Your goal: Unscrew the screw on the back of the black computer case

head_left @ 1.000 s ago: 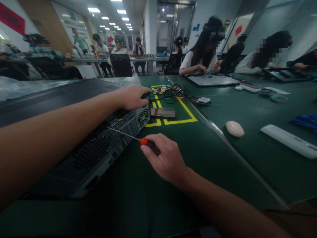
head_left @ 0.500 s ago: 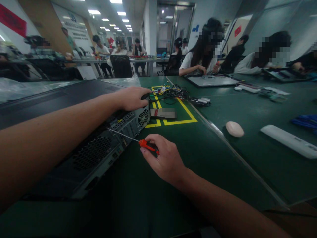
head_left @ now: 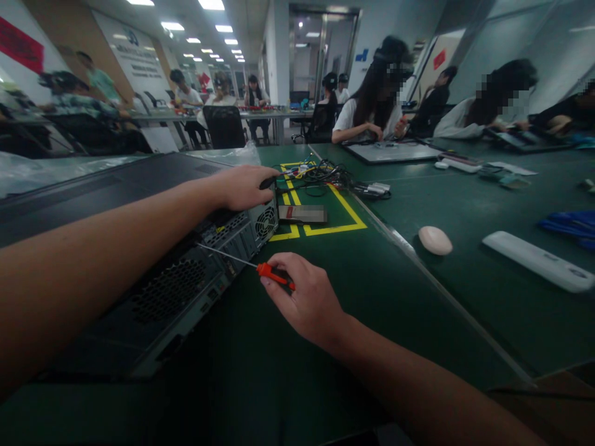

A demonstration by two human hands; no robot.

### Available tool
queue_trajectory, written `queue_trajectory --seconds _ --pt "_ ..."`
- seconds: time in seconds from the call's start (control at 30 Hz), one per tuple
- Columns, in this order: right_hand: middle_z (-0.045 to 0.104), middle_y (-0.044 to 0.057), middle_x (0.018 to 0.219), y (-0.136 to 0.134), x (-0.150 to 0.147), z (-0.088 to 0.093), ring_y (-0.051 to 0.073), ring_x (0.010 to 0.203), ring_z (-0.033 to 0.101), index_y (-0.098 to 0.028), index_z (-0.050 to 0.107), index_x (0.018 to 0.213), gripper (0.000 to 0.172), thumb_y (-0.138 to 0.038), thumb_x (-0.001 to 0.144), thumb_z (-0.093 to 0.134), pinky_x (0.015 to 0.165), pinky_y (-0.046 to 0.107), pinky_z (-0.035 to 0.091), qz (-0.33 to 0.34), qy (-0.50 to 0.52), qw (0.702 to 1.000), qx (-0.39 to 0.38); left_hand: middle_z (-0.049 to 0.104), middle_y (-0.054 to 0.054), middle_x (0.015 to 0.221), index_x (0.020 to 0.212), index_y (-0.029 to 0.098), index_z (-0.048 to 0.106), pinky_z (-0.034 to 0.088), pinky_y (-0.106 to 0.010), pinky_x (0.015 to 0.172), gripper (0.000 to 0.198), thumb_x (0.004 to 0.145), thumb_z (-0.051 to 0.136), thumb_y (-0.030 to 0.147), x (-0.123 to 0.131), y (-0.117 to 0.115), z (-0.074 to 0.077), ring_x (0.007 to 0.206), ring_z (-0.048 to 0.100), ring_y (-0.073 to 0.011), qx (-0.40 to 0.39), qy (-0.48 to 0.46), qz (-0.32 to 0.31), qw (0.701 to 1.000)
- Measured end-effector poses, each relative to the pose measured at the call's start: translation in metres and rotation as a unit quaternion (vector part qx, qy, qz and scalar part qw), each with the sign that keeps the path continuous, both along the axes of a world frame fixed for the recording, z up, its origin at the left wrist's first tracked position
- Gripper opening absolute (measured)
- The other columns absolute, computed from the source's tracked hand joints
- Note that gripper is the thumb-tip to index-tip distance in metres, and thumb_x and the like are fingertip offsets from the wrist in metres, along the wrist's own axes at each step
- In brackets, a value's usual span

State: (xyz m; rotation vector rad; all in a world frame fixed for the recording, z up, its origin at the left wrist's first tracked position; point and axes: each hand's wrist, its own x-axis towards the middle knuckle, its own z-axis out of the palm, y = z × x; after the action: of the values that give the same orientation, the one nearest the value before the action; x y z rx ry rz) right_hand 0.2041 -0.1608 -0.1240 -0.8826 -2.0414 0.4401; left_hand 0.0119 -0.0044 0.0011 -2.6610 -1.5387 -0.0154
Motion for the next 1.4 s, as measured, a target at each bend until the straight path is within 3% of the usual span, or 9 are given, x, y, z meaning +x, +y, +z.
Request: queue_trajectory --seconds 0.5,0.77,1.13,1.4 --pt "0.079 0.009 0.112 -0.0009 0.0 0.0005 0.023 0.102 0.076 -0.022 0.067 0.12 0.016 -0.031 0.107 0.062 0.089 0.038 0.059 0.0 0.006 1.0 -0.016 0.067 -0.015 0.154 0.166 0.019 0.05 0.045 -0.05 0.122 0.079 0.092 0.048 0.045 -0.003 0.0039 -0.003 0.14 0.062 -0.0368 0.005 -0.009 -0.01 1.0" --pt "0.079 0.008 0.108 -0.0021 0.0 0.0016 0.022 0.094 0.073 -0.02 0.07 0.118 0.018 -0.034 0.107 0.062 0.084 0.036 0.057 -0.011 0.004 1.0 0.002 0.065 -0.016 0.157 0.166 0.015 0.049 0.043 -0.047 0.124 0.081 0.092 0.048 0.046 -0.002 0.0036 -0.0025 0.143 0.06 -0.0358 0.002 -0.005 -0.005 1.0" --pt "0.078 0.008 0.106 -0.0033 0.0008 0.0056 0.022 0.093 0.072 -0.019 0.072 0.116 0.022 -0.036 0.109 0.061 0.081 0.035 0.055 -0.014 -0.005 1.0 0.006 0.067 -0.011 0.156 0.166 0.025 0.049 0.043 -0.049 0.124 0.079 0.09 0.05 0.046 -0.0036 0.0036 -0.0025 0.144 0.059 -0.0357 0.005 -0.014 -0.011 1.0" --pt "0.076 0.007 0.097 -0.0035 0.0013 0.0077 0.019 0.081 0.068 -0.017 0.075 0.113 0.028 -0.037 0.111 0.056 0.074 0.033 0.052 -0.01 -0.007 1.0 0.009 0.064 -0.013 0.159 0.167 0.019 0.049 0.043 -0.046 0.124 0.08 0.092 0.046 0.046 -0.0003 -0.0009 -0.0008 0.144 0.06 -0.0346 0.005 -0.007 -0.005 1.0"
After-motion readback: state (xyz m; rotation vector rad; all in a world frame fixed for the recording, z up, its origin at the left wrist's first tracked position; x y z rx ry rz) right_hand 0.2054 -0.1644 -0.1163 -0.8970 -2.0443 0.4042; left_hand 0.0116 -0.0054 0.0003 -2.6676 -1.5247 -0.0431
